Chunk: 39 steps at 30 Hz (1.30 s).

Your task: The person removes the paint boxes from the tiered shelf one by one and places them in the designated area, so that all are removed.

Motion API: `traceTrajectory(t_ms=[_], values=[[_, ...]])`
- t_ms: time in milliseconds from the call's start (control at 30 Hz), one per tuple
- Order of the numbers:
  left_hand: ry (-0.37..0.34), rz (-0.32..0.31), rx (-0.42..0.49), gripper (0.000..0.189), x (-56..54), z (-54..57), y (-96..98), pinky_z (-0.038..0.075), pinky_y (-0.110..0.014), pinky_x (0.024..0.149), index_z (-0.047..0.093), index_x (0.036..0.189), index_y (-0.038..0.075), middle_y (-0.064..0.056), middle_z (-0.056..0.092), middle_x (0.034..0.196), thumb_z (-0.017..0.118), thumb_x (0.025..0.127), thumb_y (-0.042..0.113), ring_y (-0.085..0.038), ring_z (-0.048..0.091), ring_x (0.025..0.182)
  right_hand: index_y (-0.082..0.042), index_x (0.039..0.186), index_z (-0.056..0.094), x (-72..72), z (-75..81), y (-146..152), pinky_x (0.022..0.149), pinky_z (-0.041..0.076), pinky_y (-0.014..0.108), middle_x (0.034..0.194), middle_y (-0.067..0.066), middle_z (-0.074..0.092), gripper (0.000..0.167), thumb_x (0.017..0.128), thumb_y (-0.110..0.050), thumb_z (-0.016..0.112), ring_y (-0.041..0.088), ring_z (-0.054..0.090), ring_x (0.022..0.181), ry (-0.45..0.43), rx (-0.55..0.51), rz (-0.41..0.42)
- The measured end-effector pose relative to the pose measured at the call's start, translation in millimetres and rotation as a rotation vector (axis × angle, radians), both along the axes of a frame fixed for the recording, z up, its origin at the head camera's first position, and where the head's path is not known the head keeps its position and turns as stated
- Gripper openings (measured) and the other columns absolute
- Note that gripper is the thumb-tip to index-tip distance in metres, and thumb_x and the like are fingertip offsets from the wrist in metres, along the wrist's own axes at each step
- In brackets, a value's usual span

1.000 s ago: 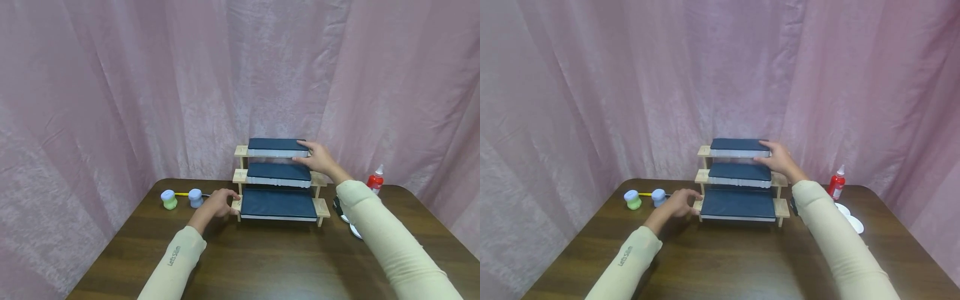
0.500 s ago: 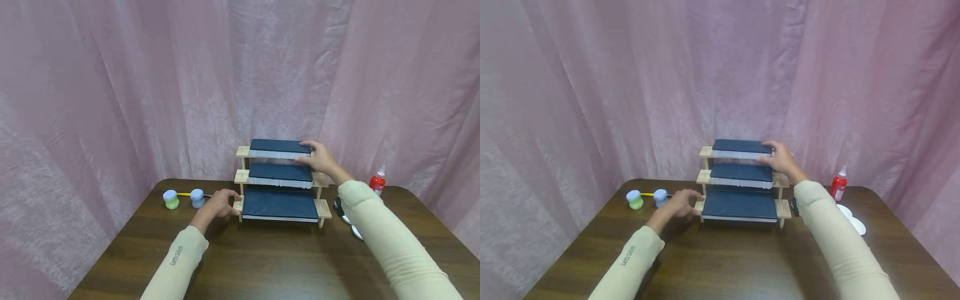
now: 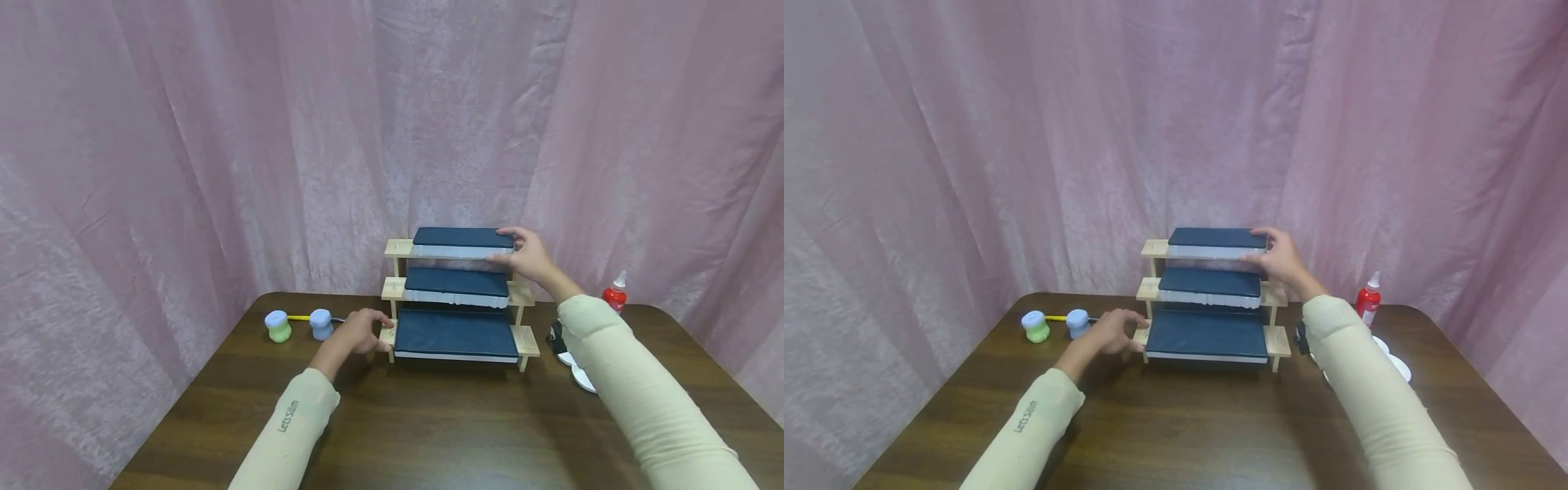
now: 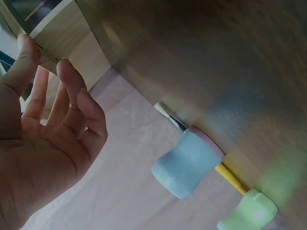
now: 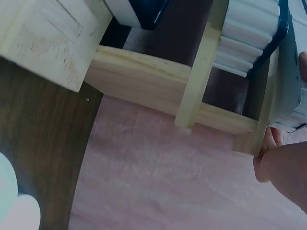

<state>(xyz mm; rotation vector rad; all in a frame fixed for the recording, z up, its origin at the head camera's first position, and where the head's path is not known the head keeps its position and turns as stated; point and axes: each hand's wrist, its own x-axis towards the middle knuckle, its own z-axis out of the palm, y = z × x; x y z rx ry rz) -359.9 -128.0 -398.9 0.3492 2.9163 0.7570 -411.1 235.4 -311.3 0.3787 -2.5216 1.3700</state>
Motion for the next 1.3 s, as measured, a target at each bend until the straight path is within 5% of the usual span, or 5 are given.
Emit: traceTrajectory(t_ms=[533,667,900,1133,1300], values=[[-0.019,0.017,0.007,0.044,-1.6,2.8,1.2,0.048,-0.046,0.091,0.072,0.114,0.025,-0.012,0.06,0.131,0.089,0.074,0.023,-0.029,0.054,0.104,-0.006,0.139,0.055,-0.7,2.1,7.3,0.069,0.049,0.03,0.112,0.016,0.065,0.07,0.079,-0.026,0.085,0.019,0.061,0.084,0.016,0.003,0.026],[-0.003,0.005,-0.001,0.044,-2.5,2.8,1.8,0.047,-0.047,0.095,0.072,0.113,0.024,-0.012,0.061,0.132,0.089,0.073,0.024,-0.03,0.055,0.109,-0.008,0.138,0.057,0.1,1.4,8.1,0.047,0.038,0.026,0.077,0.003,0.061,0.069,0.078,-0.026,0.086,0.008,0.036,0.046,0.012,-0.017,0.014],[0.025,-0.003,-0.01,0.043,-3.1,2.6,1.6,0.047,-0.046,0.097,0.073,0.109,0.022,-0.01,0.063,0.128,0.091,0.071,0.023,-0.03,0.057,0.111,-0.008,0.14,0.055,3.5,2.9,7.2,0.043,0.033,0.026,0.057,-0.002,0.048,0.07,0.079,-0.022,0.086,0.008,0.026,0.041,-0.019,-0.057,0.025],[0.031,-0.007,-0.003,0.043,-5.8,2.2,2.5,0.046,-0.046,0.097,0.073,0.108,0.021,-0.01,0.063,0.127,0.092,0.07,0.022,-0.03,0.057,0.111,-0.008,0.143,0.053,9.9,5.0,6.3,0.063,0.043,0.019,0.137,0.025,0.052,0.073,0.079,-0.023,0.085,0.009,0.053,0.076,-0.001,-0.072,0.009],[0.03,-0.008,-0.002,0.042,-6.6,0.8,2.2,0.046,-0.047,0.098,0.073,0.107,0.021,-0.009,0.063,0.127,0.092,0.069,0.022,-0.031,0.056,0.113,-0.006,0.144,0.051,13.3,2.7,6.5,0.081,0.047,0.017,0.147,0.022,0.045,0.074,0.08,-0.022,0.085,0.029,0.054,0.118,-0.016,-0.114,0.013]])
